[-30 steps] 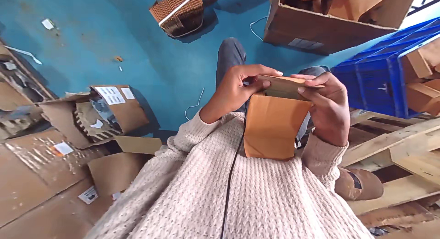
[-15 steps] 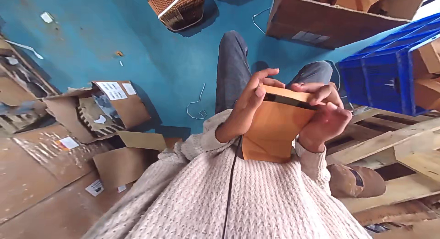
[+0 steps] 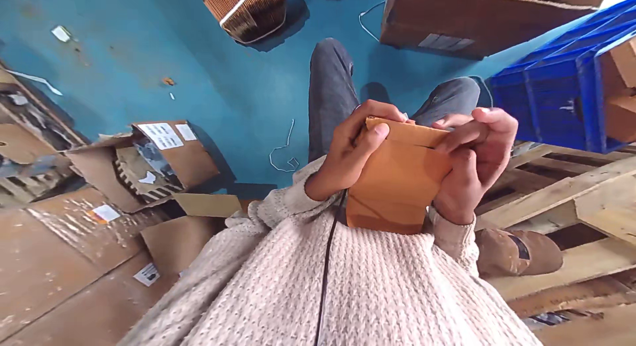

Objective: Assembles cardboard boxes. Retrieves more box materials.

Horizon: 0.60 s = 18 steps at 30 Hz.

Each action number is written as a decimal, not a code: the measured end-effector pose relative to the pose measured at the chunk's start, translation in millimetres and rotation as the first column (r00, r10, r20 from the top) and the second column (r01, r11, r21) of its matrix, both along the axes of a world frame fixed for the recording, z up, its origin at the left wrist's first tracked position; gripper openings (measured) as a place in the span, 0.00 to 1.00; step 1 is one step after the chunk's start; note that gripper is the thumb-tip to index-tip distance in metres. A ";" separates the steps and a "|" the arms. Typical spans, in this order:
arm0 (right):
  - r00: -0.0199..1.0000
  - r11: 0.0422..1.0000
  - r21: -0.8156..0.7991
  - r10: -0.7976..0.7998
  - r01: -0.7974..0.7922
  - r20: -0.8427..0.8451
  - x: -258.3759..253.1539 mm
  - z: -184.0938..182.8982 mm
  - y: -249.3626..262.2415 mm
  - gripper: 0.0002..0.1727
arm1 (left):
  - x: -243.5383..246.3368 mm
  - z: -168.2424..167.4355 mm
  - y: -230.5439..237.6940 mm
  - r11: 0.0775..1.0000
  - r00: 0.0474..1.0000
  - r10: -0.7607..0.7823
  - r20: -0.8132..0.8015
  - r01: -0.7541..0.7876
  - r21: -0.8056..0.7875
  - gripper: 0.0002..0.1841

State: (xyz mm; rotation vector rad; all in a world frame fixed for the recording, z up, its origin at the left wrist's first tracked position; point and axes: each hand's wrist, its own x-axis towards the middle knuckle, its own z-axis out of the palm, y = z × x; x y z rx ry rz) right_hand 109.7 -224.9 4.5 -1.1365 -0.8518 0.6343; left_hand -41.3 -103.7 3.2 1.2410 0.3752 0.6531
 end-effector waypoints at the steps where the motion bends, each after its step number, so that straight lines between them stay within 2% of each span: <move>1: 1.000 1.000 0.002 -0.016 0.016 -0.013 -1.8 0.2 -0.1 0.18 | -0.6 1.8 0.3 1.000 1.000 -0.006 -0.002 0.006 -0.003 0.13; 6: 0.996 0.997 -0.013 -0.078 0.078 0.038 -8.6 2.6 -2.9 0.16 | -3.4 8.6 0.3 0.998 0.998 -0.047 -0.039 0.046 -0.044 0.11; 10: 0.988 0.994 -0.051 -0.085 0.092 0.131 -11.7 3.6 -6.5 0.22 | -1.4 8.3 3.1 0.997 0.995 -0.055 -0.078 0.050 -0.063 0.08; 15: 0.983 0.987 -0.120 -0.088 0.108 0.159 -15.2 7.6 -8.1 0.24 | -1.5 9.2 0.6 0.969 0.991 -0.024 -0.133 -0.010 -0.249 0.04; 18: 0.978 0.980 -0.138 -0.119 0.144 0.172 -18.6 7.8 -10.3 0.20 | -2.6 6.3 -1.0 0.955 0.996 -0.039 -0.080 0.013 -0.298 0.04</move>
